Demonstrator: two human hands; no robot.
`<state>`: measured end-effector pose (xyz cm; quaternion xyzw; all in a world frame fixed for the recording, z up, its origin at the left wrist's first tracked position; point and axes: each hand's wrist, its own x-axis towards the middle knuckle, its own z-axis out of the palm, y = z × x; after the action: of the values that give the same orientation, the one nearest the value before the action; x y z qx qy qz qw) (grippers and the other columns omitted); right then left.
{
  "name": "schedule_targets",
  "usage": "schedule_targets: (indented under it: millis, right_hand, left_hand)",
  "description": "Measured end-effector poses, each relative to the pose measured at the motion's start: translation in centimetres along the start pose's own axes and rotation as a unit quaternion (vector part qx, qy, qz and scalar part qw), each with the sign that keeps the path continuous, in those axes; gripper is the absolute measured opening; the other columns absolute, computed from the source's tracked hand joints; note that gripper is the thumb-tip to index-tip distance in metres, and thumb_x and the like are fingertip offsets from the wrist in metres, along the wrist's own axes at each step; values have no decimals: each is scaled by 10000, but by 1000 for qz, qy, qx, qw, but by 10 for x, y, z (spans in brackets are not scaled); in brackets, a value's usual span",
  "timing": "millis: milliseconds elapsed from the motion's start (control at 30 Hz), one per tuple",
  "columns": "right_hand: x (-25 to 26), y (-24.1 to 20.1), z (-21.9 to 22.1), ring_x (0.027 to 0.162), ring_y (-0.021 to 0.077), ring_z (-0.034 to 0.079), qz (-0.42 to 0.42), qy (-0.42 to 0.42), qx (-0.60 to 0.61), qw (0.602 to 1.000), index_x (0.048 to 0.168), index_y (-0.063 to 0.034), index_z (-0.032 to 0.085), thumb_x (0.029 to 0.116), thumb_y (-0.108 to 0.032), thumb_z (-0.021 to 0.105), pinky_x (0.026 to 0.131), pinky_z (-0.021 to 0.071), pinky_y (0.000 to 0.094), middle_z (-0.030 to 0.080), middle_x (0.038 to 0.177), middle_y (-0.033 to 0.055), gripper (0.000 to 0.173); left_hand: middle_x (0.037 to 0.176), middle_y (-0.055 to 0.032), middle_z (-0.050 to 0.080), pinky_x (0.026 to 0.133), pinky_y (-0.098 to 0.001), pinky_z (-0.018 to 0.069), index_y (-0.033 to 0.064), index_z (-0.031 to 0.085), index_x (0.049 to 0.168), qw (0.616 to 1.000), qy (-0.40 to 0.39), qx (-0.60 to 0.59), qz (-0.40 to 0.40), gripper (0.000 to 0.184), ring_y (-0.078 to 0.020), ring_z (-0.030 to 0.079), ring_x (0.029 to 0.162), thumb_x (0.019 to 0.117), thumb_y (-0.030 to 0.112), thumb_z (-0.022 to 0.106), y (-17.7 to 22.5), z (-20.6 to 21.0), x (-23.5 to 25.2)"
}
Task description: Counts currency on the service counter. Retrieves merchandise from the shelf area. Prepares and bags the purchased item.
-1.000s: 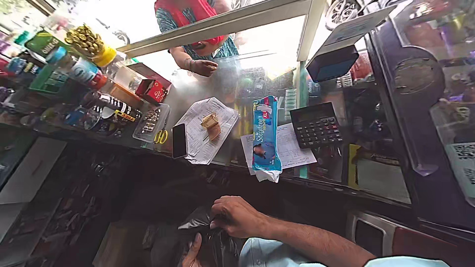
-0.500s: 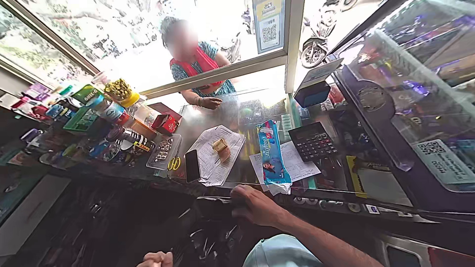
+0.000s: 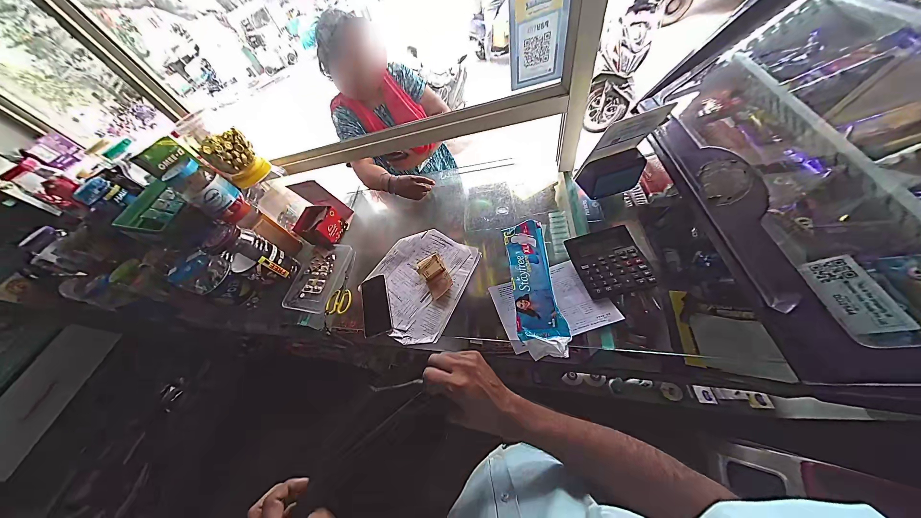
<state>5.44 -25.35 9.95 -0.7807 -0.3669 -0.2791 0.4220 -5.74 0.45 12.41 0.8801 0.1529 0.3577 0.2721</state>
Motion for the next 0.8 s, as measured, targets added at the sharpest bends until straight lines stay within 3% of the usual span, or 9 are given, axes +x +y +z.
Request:
schedule_targets:
  millis: [67,133,267,333,400,467,533,667,800]
  right_hand:
    - [3,12,2,622,204,614,13,20,-18,1000,778,-90,607,788,-65,647,511,486,349,584,707,59,48]
    - [6,19,8,622,206,612,5,35,-50,998,773,-95,609,837,-79,615,511,483,340,584,701,57,66]
    - [23,46,11,648,233,635,23,73,-134,988,796,-89,644,921,-115,583,521,499,360,599,712,72,142]
    - [34,56,9,653,245,638,35,83,-158,983,806,-84,652,928,-115,599,527,496,369,606,718,79,137]
    - [45,58,7,640,246,640,34,100,-175,979,795,-82,646,901,-83,607,515,492,370,613,713,82,113]
    - [55,57,4,620,237,640,39,117,-162,979,776,-75,644,898,-82,617,500,489,366,620,707,83,125]
    - [59,48,2,604,230,627,37,109,-117,986,767,-66,636,901,-93,627,498,479,367,607,691,81,137]
    - [55,37,-7,618,214,621,68,58,-42,995,780,-67,634,926,-138,630,526,485,377,612,716,79,163]
    - [53,35,-17,894,182,673,174,-28,146,973,942,-49,711,805,-95,729,771,565,382,698,968,77,146]
  left_hand:
    - [926,-4,552,769,-132,453,-72,554,943,989,9,-137,-54,181,34,535,837,791,-32,463,-10,-7,3]
    - [901,110,612,770,-136,523,19,546,1047,951,-28,-279,-130,276,68,604,820,817,-102,451,-12,-17,3]
    - [1036,91,755,899,-248,574,209,727,1109,802,-234,-504,-220,289,-21,695,975,1002,37,520,-32,-43,3]
    - [1026,69,756,889,-264,581,209,765,1071,757,-299,-542,-209,203,-34,699,960,1025,152,576,-34,-48,2]
    - [1065,60,733,885,-257,577,180,717,1147,779,-334,-501,-173,166,-38,687,974,1005,195,633,-28,-46,0]
    - [987,28,699,822,-210,577,53,572,1147,903,-301,-289,-101,290,-7,674,895,885,38,694,-13,-39,1]
    - [810,-56,636,701,-182,506,-112,589,1006,978,-180,-71,-74,301,6,587,725,731,-59,700,-8,-20,1]
    - [793,101,508,692,-101,457,28,514,896,983,-33,-162,-78,128,95,514,722,783,-32,510,-22,3,10]
    - [656,77,487,608,-124,447,38,508,702,988,38,-149,-31,119,64,497,617,764,5,604,-7,21,15]
